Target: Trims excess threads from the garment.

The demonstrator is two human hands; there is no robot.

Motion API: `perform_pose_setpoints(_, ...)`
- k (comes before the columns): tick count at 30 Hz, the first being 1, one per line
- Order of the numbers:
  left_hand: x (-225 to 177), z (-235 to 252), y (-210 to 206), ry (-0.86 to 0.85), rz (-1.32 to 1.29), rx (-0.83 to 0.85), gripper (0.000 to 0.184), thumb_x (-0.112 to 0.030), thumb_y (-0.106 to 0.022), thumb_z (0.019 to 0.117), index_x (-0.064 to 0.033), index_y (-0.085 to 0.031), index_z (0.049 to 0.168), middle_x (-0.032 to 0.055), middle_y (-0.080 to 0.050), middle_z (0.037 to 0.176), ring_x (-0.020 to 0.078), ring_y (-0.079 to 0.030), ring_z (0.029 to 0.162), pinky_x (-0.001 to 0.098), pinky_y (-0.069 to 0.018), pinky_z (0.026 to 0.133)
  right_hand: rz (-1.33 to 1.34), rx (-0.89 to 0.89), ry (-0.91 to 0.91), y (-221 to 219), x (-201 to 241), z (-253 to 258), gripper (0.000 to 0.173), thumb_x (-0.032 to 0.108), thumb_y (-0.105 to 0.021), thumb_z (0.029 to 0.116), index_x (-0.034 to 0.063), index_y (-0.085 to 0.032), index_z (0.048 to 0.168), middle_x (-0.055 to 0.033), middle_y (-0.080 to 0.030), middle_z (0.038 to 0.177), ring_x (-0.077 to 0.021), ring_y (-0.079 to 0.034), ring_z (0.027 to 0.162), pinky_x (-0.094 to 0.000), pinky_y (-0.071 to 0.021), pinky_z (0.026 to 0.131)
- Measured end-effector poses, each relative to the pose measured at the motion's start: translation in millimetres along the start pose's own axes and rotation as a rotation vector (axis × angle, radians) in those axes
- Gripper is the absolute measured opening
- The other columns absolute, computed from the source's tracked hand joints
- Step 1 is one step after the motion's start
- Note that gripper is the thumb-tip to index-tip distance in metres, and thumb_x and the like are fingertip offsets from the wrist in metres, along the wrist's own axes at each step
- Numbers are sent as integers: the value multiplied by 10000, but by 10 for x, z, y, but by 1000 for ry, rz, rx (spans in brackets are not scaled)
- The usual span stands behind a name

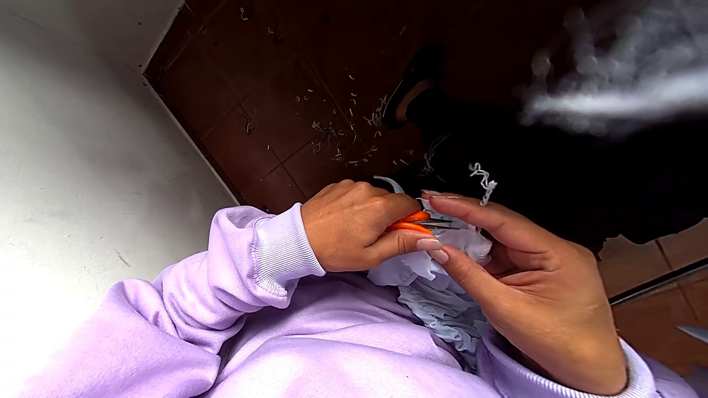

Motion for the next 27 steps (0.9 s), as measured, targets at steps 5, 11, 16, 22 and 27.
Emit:
perform_pose_setpoints(5, -45, 34, -9, -45, 11, -36, 325, -294, -596, 1014, -27, -686, 851, 43, -603, 654, 161, -607, 603, 343, -449, 512, -34, 20, 10, -34, 5, 11, 412, 102, -670, 929, 40, -648, 1336, -29, -654, 1370, -90, -631, 1230, -214, -548, 999)
perform_pose_setpoints(11, -14, 16, -14, -18, -4, 3, 351, -337, -577, 1019, -33, -684, 879, 33, -613, 686, 142, -612, 635, 336, -463, 533, -47, 38, 9, -53, -16, 6, 427, 154, -685, 943, 54, -641, 1356, -28, -634, 1398, -81, -629, 1205, -200, -548, 963)
perform_pose_setpoints(16, -61, 36, -35, -55, 4, -24, 343, -307, -579, 1017, -21, -682, 858, 45, -606, 668, 157, -609, 618, 338, -455, 523, -77, 53, -6, -77, -12, 12, 448, 141, -656, 942, 63, -626, 1382, -25, -633, 1399, -64, -631, 1187, -182, -543, 948)
perform_pose_setpoints(22, -16, 16, -8, -79, 4, -76, 313, -271, -595, 1013, -21, -688, 850, 46, -612, 658, 154, -605, 601, 340, -449, 515, -82, 65, -10, -102, -16, 28, 492, 138, -657, 951, 66, -585, 1432, -29, -625, 1407, -72, -631, 1206, -197, -545, 982)
perform_pose_setpoints(27, 94, -39, 71, -18, -91, -83, 347, -322, -619, 994, 16, -694, 1007, 45, -647, 736, 112, -599, 649, 302, -481, 567, 35, 60, -92, -124, -49, 29, 846, 89, -711, 897, 80, -270, 1617, -25, -452, 1566, 29, -667, 947, -126, -576, 774)
Point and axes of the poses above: each hand's wrist, its own z-axis towards the middle knuckle, its own y-axis out of the back of the hand, x = y × z, the point moved 7 cm from there along z, towards the middle knuckle
